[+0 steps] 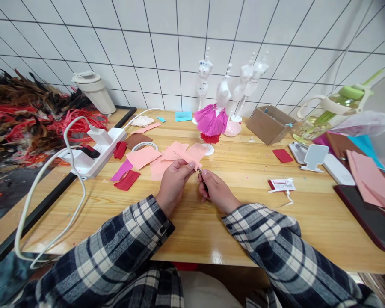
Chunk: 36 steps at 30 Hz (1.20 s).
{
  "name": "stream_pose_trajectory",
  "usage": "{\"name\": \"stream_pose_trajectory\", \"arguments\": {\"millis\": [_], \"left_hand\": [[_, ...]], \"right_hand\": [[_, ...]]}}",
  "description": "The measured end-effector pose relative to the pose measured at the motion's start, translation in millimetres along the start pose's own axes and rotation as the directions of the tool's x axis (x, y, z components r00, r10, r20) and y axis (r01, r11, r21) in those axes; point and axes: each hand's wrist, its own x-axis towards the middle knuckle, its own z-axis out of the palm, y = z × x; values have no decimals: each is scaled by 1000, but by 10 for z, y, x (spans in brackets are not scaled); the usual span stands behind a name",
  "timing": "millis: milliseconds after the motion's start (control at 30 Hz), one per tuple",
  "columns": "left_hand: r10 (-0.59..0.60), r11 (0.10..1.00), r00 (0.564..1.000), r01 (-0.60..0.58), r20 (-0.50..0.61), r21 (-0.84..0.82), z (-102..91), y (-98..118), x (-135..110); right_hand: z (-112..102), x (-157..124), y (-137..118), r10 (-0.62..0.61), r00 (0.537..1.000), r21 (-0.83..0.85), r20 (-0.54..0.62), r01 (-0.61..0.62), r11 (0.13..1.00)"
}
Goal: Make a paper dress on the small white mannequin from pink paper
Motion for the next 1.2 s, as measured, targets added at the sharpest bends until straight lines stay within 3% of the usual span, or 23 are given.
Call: {"name": "stream_pose_trajectory", "arguments": {"millis": [500,1033,1200], "left_hand": [[71,991,997,-68,-22,116,-25,-58,14],[30,999,1000,-30,-5,-35,-18,22,33],[37,999,999,-38,14,18,-32,61,46]], "right_hand": [[14,-7,-22,0,1000,1,-24,0,1000],[-6,-9,-14,5,1000,12,15,-5,1000],[-13,-16,-21,13,1000,-6,24,-13,1000]]}}
